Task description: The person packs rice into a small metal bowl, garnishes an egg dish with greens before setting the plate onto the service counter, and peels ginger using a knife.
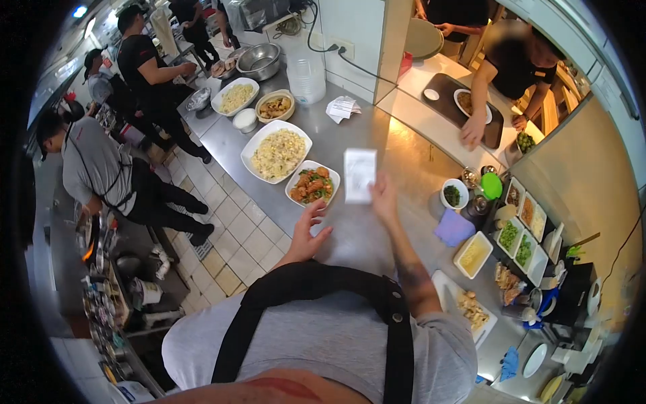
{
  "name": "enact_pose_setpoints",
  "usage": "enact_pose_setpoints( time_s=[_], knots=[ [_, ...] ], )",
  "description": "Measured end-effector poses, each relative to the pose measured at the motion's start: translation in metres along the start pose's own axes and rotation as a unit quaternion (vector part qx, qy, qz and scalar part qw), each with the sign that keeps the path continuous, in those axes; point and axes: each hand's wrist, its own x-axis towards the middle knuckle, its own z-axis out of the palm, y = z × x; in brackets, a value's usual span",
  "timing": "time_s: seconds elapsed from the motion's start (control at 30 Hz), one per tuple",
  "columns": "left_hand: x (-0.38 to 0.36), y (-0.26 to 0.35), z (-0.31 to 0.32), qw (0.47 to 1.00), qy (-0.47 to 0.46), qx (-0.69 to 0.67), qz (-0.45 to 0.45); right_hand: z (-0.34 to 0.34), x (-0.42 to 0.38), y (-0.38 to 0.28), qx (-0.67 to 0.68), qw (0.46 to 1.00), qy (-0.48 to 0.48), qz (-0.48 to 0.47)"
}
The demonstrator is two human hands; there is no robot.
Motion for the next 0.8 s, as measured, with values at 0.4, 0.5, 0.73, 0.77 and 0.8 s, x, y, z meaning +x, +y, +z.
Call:
enact_pose_setpoints(
  time_s=[0.4, 0.5, 0.73, 0.77, 0.8],
  knots=[
    [0.227, -0.085, -0.040, 0.991, -0.127, 0.036, 0.008, 0.053, -0.094, -0.043, -0.368, 0.913, 0.094, 0.151],
    [0.337, -0.133, -0.016, 0.989, -0.042, 0.018, 0.140, 0.052, -0.140, -0.014, -0.506, 0.821, 0.152, 0.214],
    [0.435, -0.209, 0.022, 0.966, -0.012, 0.234, 0.106, 0.067, -0.149, -0.009, -0.548, 0.775, 0.164, 0.269],
    [0.437, -0.224, 0.025, 0.960, -0.047, 0.268, 0.072, 0.067, -0.147, -0.010, -0.549, 0.774, 0.167, 0.268],
    [0.436, -0.235, 0.027, 0.949, -0.082, 0.302, 0.037, 0.067, -0.146, -0.011, -0.549, 0.773, 0.169, 0.268]
  ],
)
